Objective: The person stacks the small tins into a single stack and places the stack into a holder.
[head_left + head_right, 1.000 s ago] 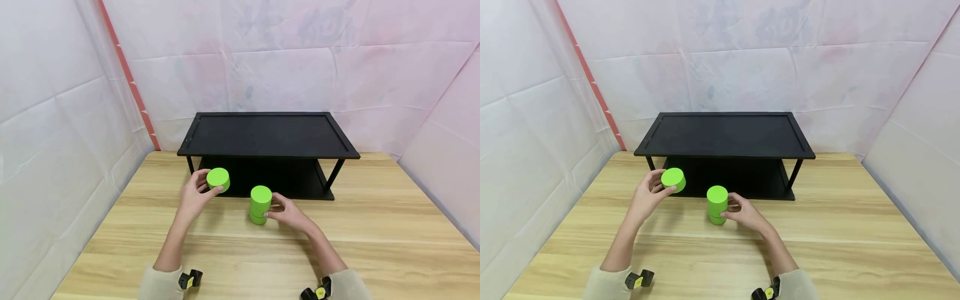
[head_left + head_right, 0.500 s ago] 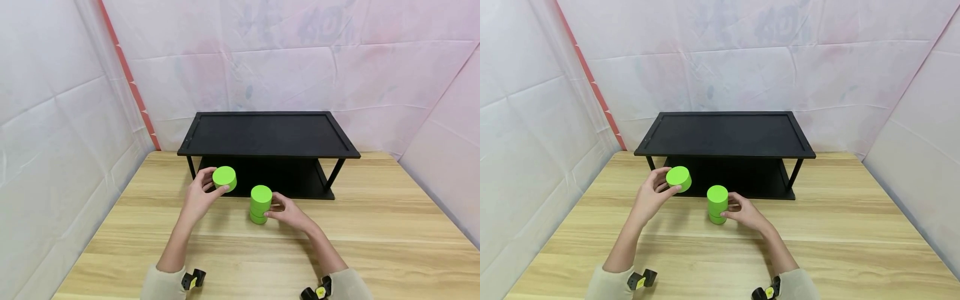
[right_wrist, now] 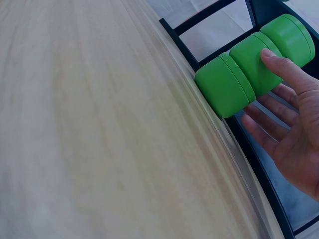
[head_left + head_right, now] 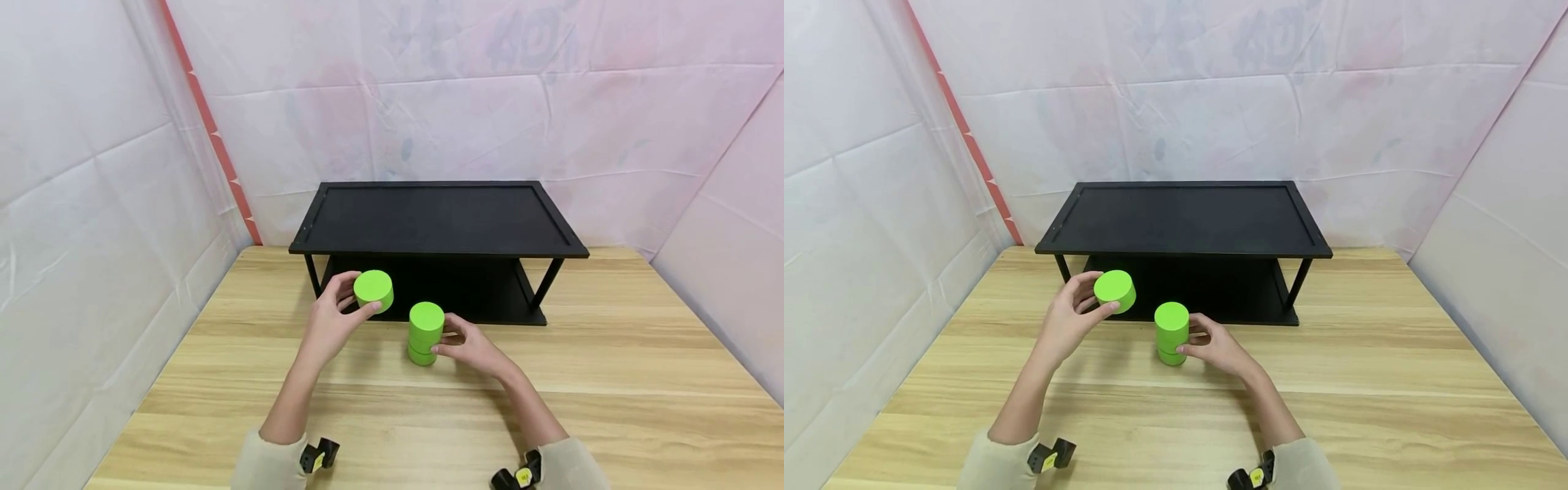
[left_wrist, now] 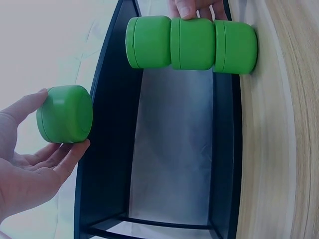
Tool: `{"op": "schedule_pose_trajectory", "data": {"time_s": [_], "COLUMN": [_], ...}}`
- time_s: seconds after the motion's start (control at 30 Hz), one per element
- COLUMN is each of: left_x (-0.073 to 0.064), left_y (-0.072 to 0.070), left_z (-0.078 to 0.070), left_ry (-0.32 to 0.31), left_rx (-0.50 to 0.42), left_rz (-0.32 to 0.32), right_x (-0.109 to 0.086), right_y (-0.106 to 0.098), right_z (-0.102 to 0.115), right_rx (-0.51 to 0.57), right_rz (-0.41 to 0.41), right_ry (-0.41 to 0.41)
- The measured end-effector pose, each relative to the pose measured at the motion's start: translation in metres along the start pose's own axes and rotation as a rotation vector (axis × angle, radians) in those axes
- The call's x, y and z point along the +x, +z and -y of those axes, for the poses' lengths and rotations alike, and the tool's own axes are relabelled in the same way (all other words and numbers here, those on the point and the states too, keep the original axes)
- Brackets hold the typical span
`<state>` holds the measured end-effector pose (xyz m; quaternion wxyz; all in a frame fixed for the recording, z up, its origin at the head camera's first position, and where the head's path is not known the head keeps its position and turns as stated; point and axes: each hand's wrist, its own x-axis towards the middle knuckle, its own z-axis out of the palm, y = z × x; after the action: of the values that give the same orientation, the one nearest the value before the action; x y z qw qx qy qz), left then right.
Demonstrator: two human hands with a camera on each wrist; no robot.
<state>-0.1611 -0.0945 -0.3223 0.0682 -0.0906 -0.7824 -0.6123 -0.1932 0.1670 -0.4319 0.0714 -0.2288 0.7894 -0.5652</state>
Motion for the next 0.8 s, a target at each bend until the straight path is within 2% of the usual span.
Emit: {"op": "schedule_pose_trajectory", "data": {"time_s": [0.1,0.17,0.43,0.8], "left_x": [0.001,0.005,0.005,0.006], "left_y": [0.002,0.003,0.008,0.015], "left_z": [0.002,0.011,0.008,0.008], "left_ry": [0.011,0.027,0.063,0.073], "left_rx": [-0.003,-0.006,0.024,0.017], "left_rz": [0.005,0.006,0.011,0.033], "right_x": [0.000,0.000,0.000,0.002], "right_y": [0.000,0.000,0.000,0.000], "right_z": [0.000,0.000,-0.005,-0.005], "right_rx": [0.000,0.001,-0.012,-0.003], "right_rz": [-0.001,0.001,-0.003,-0.005], "right_ry": [0.009,0.001,-0.007,-0.005]}}
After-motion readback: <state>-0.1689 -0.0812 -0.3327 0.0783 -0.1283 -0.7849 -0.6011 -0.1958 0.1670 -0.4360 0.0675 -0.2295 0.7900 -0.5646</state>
